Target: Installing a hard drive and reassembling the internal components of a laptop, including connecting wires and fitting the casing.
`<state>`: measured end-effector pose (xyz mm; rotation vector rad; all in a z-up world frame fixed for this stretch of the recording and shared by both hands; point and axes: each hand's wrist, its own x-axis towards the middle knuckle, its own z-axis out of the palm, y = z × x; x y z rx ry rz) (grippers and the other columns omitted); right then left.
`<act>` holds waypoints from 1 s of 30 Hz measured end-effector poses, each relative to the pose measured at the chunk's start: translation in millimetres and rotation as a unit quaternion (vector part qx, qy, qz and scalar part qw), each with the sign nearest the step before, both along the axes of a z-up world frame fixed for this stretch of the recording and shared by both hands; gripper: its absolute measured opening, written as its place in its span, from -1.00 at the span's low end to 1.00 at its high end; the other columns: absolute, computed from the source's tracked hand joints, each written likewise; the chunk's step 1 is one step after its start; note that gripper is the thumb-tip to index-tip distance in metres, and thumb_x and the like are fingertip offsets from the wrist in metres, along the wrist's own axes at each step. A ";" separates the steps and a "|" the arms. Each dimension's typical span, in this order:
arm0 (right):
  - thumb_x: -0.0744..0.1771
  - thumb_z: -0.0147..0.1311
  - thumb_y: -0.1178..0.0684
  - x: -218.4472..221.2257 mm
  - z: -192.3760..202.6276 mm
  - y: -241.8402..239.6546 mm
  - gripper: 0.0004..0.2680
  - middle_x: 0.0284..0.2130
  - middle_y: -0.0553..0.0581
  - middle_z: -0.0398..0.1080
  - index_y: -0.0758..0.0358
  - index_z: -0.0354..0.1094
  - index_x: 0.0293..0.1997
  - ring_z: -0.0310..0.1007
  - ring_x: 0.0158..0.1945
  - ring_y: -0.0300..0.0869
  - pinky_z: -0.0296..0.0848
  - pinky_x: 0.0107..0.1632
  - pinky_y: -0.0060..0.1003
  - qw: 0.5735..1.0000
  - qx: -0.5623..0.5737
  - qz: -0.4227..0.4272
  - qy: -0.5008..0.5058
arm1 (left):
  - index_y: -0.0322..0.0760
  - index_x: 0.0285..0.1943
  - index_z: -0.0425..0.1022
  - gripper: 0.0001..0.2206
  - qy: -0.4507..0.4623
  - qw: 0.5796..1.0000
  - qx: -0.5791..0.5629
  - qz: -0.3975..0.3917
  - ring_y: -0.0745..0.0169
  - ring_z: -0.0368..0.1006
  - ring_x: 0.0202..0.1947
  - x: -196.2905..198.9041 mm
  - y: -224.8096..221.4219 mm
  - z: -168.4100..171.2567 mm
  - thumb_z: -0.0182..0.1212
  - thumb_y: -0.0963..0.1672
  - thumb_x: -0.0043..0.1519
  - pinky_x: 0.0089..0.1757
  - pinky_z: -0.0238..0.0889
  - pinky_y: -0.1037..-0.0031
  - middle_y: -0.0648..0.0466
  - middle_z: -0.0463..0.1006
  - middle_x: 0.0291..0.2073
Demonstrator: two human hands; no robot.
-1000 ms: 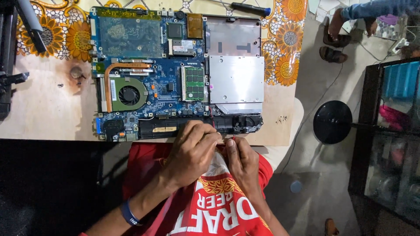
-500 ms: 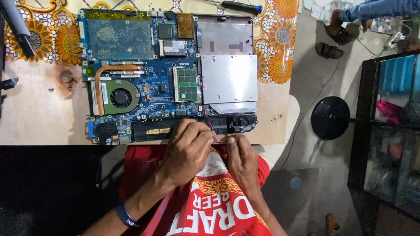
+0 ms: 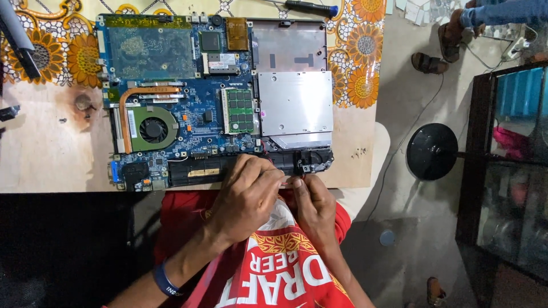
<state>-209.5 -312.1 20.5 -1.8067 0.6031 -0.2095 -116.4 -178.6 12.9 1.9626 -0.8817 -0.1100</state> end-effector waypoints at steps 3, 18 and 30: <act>0.41 -0.01 0.15 -14.7 -22.3 -6.8 -0.85 -0.74 0.10 0.37 0.26 0.41 -0.35 0.27 -0.60 -0.24 0.34 -0.46 -0.33 0.995 0.088 0.004 -0.040 | -0.28 -0.09 0.61 -0.89 0.025 1.000 -0.004 0.002 -0.03 0.44 -0.18 0.7 -1.3 2.4 0.24 -0.21 0.26 -0.19 0.35 0.22 0.00 0.45 -0.32; 0.35 0.08 0.21 -12.9 -2.9 -2.8 -0.92 -0.40 0.10 0.47 0.39 0.46 -0.14 0.32 -0.44 -0.27 0.34 -0.36 -0.41 0.988 0.045 0.143 -0.033 | -0.41 -0.09 0.52 -0.82 0.104 0.993 0.005 -0.049 0.17 0.44 -0.30 5.2 2.0 21.9 0.22 -0.30 0.14 -0.26 0.39 0.42 -0.02 0.54 -0.26; 0.34 0.07 0.26 -9.0 1.0 -1.2 -0.87 -0.50 0.08 0.36 0.42 0.46 -0.04 0.20 -0.50 -0.25 0.23 -0.43 -0.36 0.990 -0.006 0.136 -0.042 | -0.40 -0.17 0.56 -0.91 0.227 0.974 -0.008 -0.016 0.33 0.30 -0.58 9.0 0.2 34.3 0.19 -0.27 0.20 -0.51 0.17 0.49 0.08 0.50 -0.43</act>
